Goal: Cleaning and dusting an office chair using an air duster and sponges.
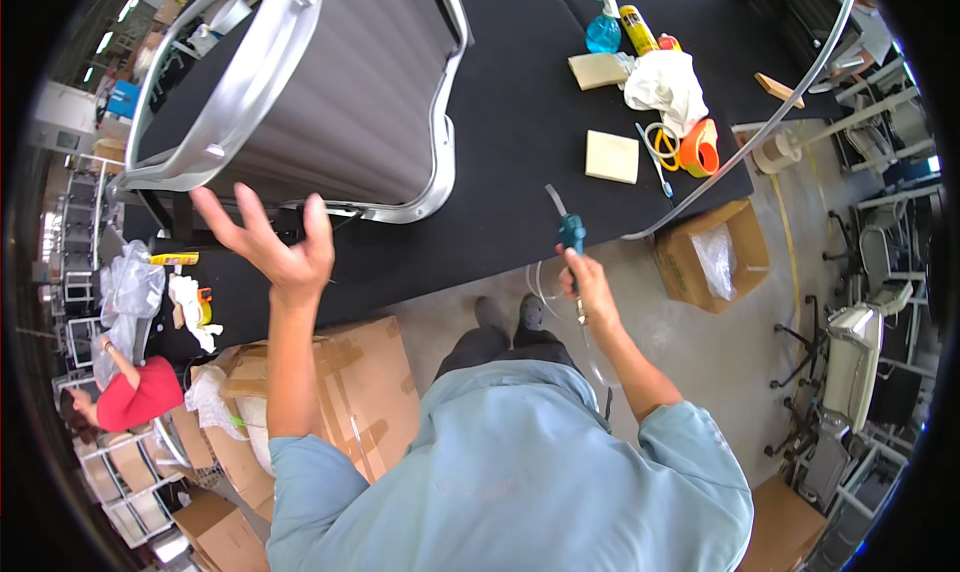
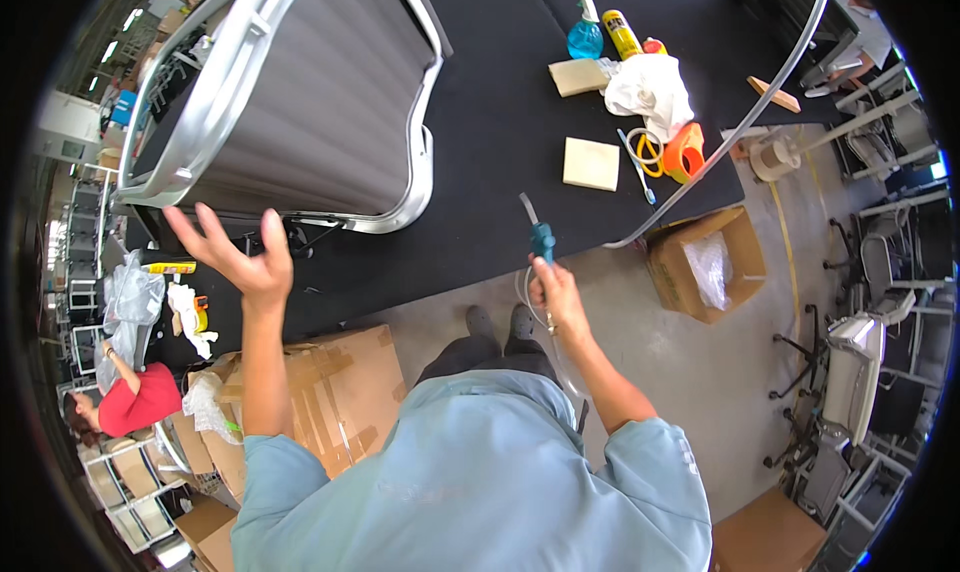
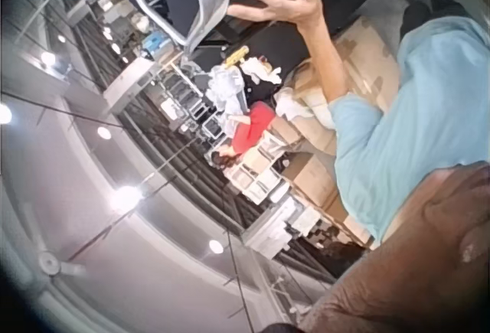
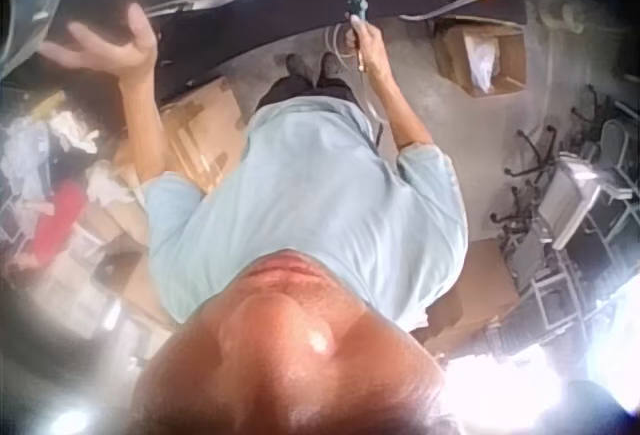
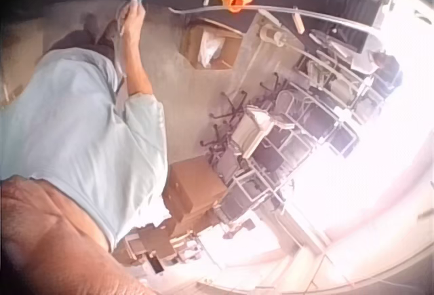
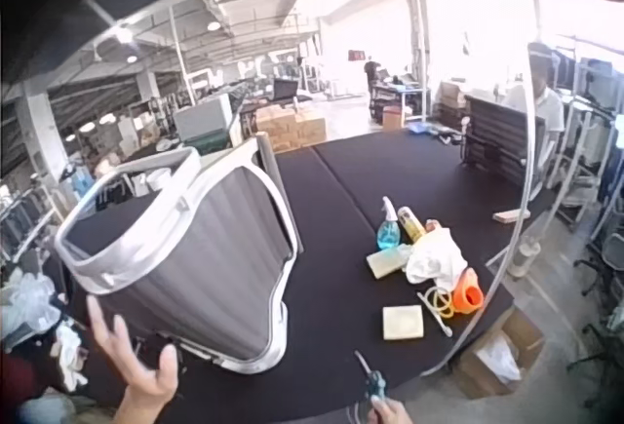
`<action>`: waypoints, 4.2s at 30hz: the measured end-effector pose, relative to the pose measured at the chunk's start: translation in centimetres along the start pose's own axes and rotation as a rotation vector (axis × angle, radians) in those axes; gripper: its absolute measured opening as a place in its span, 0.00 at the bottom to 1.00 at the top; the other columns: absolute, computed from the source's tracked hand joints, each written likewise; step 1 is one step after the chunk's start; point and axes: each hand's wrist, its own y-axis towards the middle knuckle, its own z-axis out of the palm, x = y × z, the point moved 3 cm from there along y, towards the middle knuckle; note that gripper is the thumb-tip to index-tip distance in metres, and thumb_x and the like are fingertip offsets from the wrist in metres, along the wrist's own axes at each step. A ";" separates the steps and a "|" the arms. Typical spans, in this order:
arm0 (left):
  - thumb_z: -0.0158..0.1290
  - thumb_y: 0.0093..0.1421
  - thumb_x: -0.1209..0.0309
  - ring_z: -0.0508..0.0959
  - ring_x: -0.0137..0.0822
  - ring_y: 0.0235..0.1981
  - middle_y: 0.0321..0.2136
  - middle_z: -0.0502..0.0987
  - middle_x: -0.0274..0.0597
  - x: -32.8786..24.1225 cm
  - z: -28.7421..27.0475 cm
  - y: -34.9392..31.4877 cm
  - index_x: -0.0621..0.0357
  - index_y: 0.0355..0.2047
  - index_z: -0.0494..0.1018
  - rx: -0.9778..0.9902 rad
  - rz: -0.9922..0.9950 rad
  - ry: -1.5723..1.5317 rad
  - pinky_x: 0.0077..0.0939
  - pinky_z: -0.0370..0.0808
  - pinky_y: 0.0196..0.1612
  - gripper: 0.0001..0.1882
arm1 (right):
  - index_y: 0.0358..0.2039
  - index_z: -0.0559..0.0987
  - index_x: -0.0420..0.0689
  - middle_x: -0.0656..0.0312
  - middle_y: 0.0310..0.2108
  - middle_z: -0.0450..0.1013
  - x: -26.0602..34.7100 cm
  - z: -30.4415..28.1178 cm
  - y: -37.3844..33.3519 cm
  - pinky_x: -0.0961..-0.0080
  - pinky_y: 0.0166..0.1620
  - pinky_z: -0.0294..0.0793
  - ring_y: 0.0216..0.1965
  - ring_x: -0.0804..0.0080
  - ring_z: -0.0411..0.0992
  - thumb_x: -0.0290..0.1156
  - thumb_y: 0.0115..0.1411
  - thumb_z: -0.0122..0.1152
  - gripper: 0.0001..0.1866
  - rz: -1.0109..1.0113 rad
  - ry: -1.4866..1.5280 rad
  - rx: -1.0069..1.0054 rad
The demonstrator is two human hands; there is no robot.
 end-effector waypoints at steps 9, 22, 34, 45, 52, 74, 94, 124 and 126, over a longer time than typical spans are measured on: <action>0.62 0.58 0.61 0.68 0.57 0.62 0.63 0.67 0.57 -2.9 9.8 -25.7 0.57 0.65 0.66 0.884 -0.579 -0.313 0.49 0.67 0.63 0.36 | 0.23 0.75 0.42 0.66 0.20 0.69 -1.7 2.0 -9.4 0.73 0.30 0.67 0.25 0.77 0.67 0.53 0.70 0.52 0.27 0.295 -0.564 0.403; 0.61 0.61 0.64 0.70 0.57 0.60 0.58 0.71 0.59 0.9 11.0 -30.5 0.59 0.61 0.69 0.653 -0.892 -0.366 0.47 0.68 0.62 0.29 | 0.59 0.75 0.40 0.60 0.43 0.82 1.3 -3.2 -12.5 0.80 0.26 0.70 0.30 0.80 0.72 0.57 0.71 0.44 0.33 0.350 -0.083 -0.179; 0.65 0.57 0.50 0.50 0.64 0.72 0.73 0.47 0.65 -12.3 34.7 -3.6 0.54 0.73 0.55 0.440 -0.405 -0.763 0.58 0.51 0.71 0.49 | 0.63 0.71 0.35 0.55 0.49 0.79 7.0 -5.8 -7.5 0.74 0.30 0.79 0.46 0.69 0.75 0.62 0.70 0.44 0.40 0.307 -0.143 -0.110; 0.59 0.56 0.37 0.49 0.62 0.72 0.73 0.50 0.48 -13.5 64.2 -0.6 0.29 0.71 0.58 1.000 -0.279 -0.215 0.78 0.47 0.65 0.45 | 0.65 0.66 0.35 0.58 0.50 0.78 9.0 -11.5 -1.0 0.78 0.29 0.78 0.37 0.73 0.76 0.49 0.73 0.47 0.32 0.478 -0.059 -0.094; 0.59 0.58 0.39 0.51 0.62 0.72 0.72 0.53 0.48 -12.7 64.2 0.1 0.30 0.69 0.61 1.019 -0.289 -0.215 0.79 0.48 0.64 0.41 | 0.34 0.79 0.40 0.56 0.23 0.75 18.1 -15.0 9.6 0.66 0.36 0.75 0.28 0.68 0.76 0.41 0.70 0.47 0.19 0.291 -0.547 -0.256; 0.59 0.57 0.38 0.50 0.64 0.71 0.72 0.53 0.48 -13.0 63.1 0.5 0.33 0.69 0.62 1.016 -0.312 -0.245 0.80 0.48 0.64 0.42 | 0.61 0.71 0.31 0.68 0.23 0.64 28.8 -14.0 19.8 0.75 0.37 0.68 0.27 0.77 0.65 0.48 0.74 0.45 0.31 -0.117 0.070 -0.205; 0.61 0.54 0.43 0.62 0.56 0.63 0.63 0.62 0.52 -17.0 59.4 -0.2 0.47 0.60 0.72 0.929 -0.527 -0.361 0.63 0.60 0.57 0.37 | 0.61 0.73 0.39 0.61 0.23 0.71 17.2 -9.2 7.7 0.69 0.38 0.71 0.28 0.74 0.70 0.44 0.71 0.49 0.26 0.114 -0.354 0.264; 0.60 0.55 0.79 0.78 0.45 0.35 0.31 0.79 0.43 -8.8 10.1 -10.6 0.62 0.36 0.82 0.215 -0.545 -0.453 0.37 0.75 0.40 0.08 | 0.61 0.76 0.52 0.65 0.23 0.70 22.4 16.1 13.1 0.65 0.33 0.72 0.25 0.66 0.72 0.46 0.51 0.75 0.36 -1.104 -0.846 -0.073; 0.59 0.53 0.81 0.78 0.44 0.35 0.32 0.79 0.41 -7.5 5.7 -9.2 0.60 0.36 0.83 0.149 -0.419 -0.369 0.36 0.74 0.40 0.10 | 0.62 0.76 0.52 0.61 0.27 0.75 24.2 17.7 14.2 0.68 0.34 0.75 0.26 0.65 0.75 0.40 0.50 0.77 0.37 -1.083 -0.785 -0.157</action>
